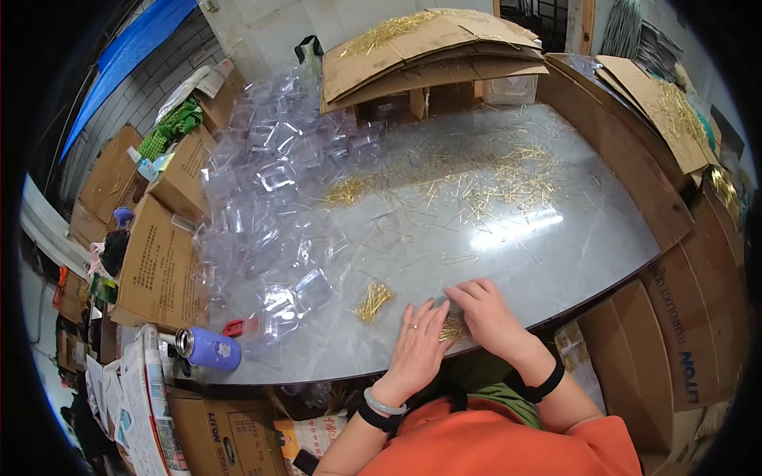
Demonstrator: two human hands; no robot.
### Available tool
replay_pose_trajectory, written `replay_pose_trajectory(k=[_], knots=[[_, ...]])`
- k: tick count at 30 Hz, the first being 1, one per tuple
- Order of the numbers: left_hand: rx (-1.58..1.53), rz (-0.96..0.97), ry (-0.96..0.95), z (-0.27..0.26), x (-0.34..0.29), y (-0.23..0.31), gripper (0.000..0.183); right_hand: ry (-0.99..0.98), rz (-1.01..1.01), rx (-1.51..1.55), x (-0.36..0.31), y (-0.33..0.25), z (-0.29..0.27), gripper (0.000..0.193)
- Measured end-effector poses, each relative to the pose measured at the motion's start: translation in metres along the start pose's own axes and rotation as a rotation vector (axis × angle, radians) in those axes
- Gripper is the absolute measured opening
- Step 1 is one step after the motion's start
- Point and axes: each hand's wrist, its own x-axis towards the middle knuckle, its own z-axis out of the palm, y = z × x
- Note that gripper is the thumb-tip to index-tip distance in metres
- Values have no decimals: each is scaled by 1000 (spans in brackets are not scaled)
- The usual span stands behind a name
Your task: Sorting small gold-colored metal wire fragments and placing them into clear plastic bags.
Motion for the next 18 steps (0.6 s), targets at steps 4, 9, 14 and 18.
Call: replay_pose_trajectory(k=[4,9,14,18], knots=[[-5,-6,16,0,-1,0,69,-50,-38,-97,5,1,-10,30],[5,-4,31,3,-1,0,69,-79,75,45,1,-5,-6,25],[35,1,53,5,-4,2,66,250,234,298,-8,-8,2,32],[62,30,71,8,-3,1,63,166,267,435,-11,-25,13,38]])
